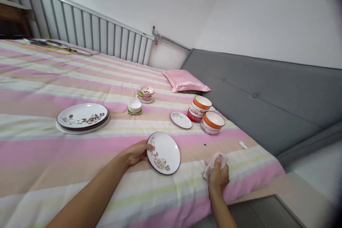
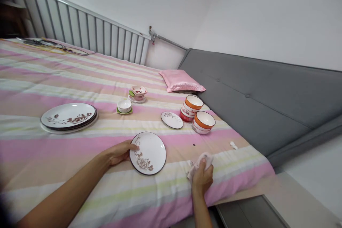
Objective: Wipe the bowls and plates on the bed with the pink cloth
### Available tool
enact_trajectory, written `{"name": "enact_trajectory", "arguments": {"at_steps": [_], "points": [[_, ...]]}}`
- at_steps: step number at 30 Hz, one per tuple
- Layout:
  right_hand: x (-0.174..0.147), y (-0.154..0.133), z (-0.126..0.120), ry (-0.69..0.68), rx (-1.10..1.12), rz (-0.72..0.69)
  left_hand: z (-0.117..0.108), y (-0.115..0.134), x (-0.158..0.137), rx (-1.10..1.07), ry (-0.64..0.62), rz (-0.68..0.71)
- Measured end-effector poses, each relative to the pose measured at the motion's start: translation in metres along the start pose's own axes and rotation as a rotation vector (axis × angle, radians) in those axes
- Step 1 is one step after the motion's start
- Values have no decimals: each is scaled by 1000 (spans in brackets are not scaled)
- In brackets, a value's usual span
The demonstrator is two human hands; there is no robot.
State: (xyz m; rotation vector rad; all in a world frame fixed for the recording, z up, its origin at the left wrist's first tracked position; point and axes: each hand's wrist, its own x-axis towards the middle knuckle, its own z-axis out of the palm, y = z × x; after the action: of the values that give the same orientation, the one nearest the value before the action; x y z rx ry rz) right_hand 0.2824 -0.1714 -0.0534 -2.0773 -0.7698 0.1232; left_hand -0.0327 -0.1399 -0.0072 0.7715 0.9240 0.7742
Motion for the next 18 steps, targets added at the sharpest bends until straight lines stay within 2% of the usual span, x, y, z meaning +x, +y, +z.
{"name": "enact_trajectory", "arguments": {"at_steps": [4, 7, 10, 12, 15, 18], "points": [[-15, -45, -2, -47, 79, -64, 18, -9, 0, -140, 114, 116], [-29, -85, -2, -181, 178, -267, 29, -12, -1, -235, 156, 194], [-41, -113, 0, -280, 186, -391, 31, -14, 1, -312, 179, 227], [-47, -120, 4, -305, 206, -419, 31, -15, 3, -336, 185, 224], [-55, -122, 12, -351, 243, -385, 31, -18, 4, -325, 183, 196], [-63, -120, 24, -349, 244, -367, 36, -21, 2, -297, 116, 179]]}}
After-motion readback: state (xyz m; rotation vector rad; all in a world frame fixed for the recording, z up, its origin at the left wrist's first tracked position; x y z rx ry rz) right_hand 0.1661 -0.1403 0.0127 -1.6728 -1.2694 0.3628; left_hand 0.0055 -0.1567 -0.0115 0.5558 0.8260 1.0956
